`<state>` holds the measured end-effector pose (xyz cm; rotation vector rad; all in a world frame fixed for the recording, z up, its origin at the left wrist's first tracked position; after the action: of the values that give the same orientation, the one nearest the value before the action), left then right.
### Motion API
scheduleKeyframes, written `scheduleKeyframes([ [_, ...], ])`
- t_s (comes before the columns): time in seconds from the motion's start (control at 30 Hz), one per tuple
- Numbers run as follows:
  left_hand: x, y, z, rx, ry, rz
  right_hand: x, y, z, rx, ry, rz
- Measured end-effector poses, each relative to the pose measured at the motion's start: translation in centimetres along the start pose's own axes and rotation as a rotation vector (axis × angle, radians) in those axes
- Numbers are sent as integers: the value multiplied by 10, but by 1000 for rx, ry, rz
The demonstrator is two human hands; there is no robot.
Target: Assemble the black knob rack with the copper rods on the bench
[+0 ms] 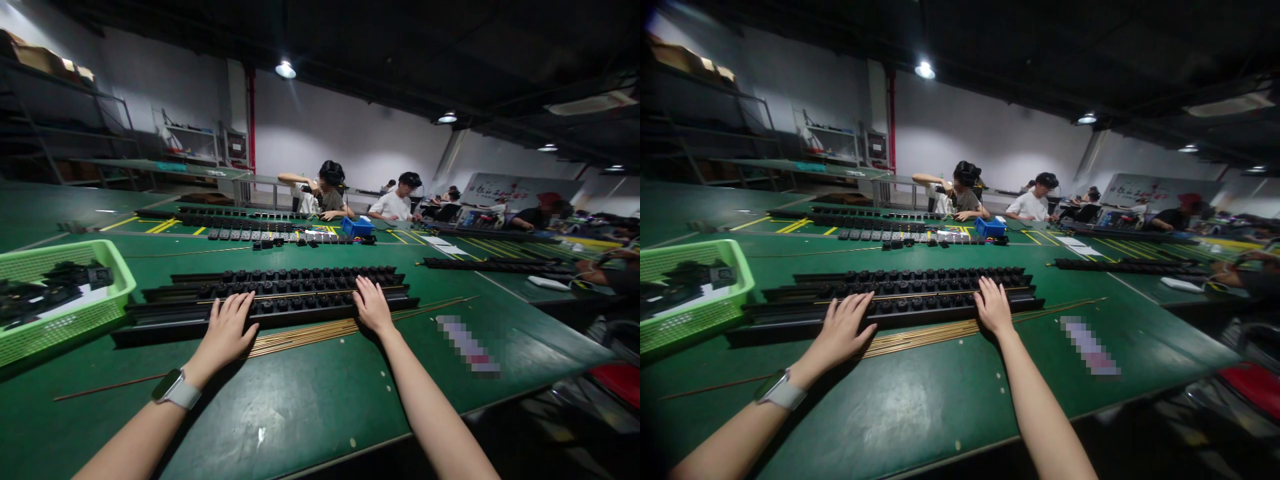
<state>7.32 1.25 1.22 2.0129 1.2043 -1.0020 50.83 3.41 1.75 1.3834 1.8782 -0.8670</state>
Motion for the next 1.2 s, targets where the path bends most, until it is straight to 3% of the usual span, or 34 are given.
scheduleKeyframes([
  [0.67, 2, -1, 0, 5, 9, -9, -3, -41, 5, -149, -100, 65],
  [1.2, 1, 0, -1, 10, 16, 9, -5, -65, 4, -163, -136, 50],
])
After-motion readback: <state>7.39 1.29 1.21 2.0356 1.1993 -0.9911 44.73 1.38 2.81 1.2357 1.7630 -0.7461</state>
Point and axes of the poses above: each hand's wrist, its own z-axis away from the middle knuckle, its own x-axis out of the palm, y = z × x, the point moved 5 cm from there along -z, towards the middle knuckle, and after that the axes turned 2 degrees about z, right-handed, at the moved point
